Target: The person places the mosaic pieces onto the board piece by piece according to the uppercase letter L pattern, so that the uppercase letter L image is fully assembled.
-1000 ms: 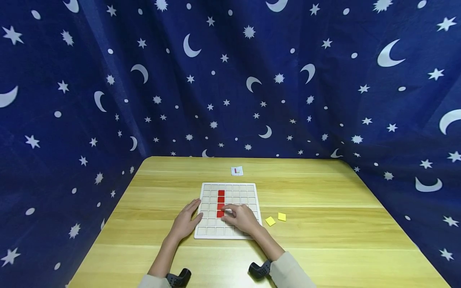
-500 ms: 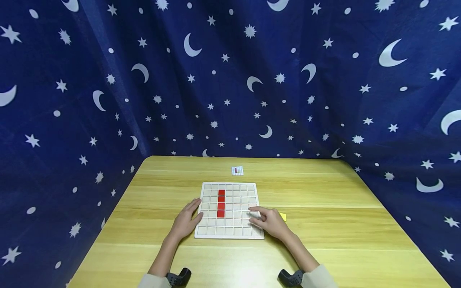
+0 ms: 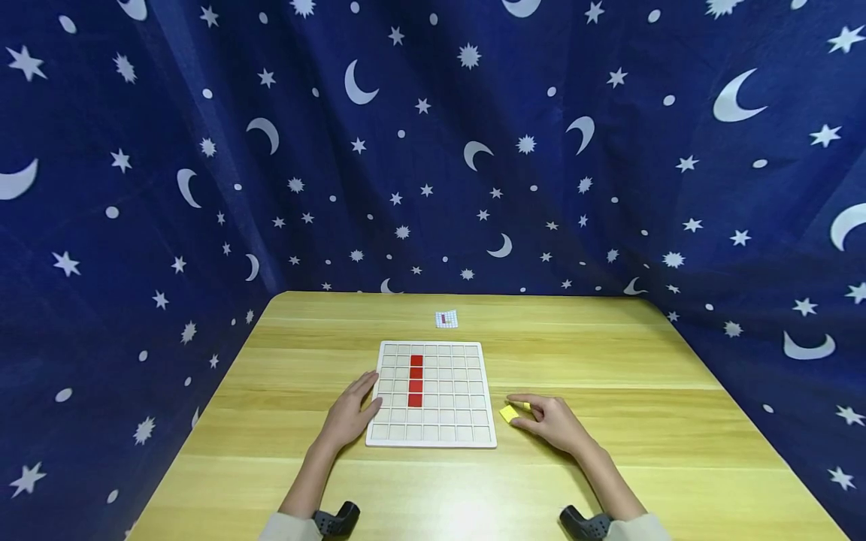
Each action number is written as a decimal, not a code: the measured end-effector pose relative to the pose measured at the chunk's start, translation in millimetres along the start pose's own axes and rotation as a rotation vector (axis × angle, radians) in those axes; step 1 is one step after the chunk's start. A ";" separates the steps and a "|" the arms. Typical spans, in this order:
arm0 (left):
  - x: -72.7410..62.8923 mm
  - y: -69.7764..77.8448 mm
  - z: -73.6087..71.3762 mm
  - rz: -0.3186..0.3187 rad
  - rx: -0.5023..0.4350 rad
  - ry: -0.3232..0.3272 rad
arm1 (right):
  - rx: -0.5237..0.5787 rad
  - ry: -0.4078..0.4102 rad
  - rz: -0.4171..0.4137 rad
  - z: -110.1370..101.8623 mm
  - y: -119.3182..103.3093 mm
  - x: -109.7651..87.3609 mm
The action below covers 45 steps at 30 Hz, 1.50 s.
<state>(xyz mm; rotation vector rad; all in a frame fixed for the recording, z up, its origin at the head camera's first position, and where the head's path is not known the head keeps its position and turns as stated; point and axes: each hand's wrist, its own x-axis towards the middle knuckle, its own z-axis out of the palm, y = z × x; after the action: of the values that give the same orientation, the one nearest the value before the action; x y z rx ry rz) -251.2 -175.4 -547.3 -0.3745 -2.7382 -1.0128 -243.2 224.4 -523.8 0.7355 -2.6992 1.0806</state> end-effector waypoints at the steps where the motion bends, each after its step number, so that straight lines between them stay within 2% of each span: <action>1: -0.1 0.2 -0.2 -0.001 -0.003 0.000 | -0.010 -0.009 0.001 -0.3 1.1 -0.3; 11: -0.1 0.5 -1.2 -0.001 -0.010 0.003 | -0.060 -0.018 -0.004 -0.3 2.8 -0.3; 19: 0.1 0.6 -1.3 -0.001 -0.011 -0.005 | -0.048 0.111 -0.032 -0.2 2.0 3.4; 23: 0.1 0.2 -1.5 -0.001 -0.009 -0.004 | -0.056 0.137 -0.053 2.3 1.2 8.9; 30: 0.1 0.4 -1.3 0.000 -0.009 -0.008 | -0.031 0.146 -0.046 12.2 -9.0 20.3; 45: -0.1 0.5 -0.9 -0.004 -0.012 -0.009 | -0.006 0.101 -0.136 47.4 -39.9 46.2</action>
<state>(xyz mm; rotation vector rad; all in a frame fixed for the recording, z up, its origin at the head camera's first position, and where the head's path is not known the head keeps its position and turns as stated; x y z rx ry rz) -250.9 -175.7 -546.3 -0.3764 -2.7428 -1.0314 -261.6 149.4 -520.0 0.8264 -2.5272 1.0477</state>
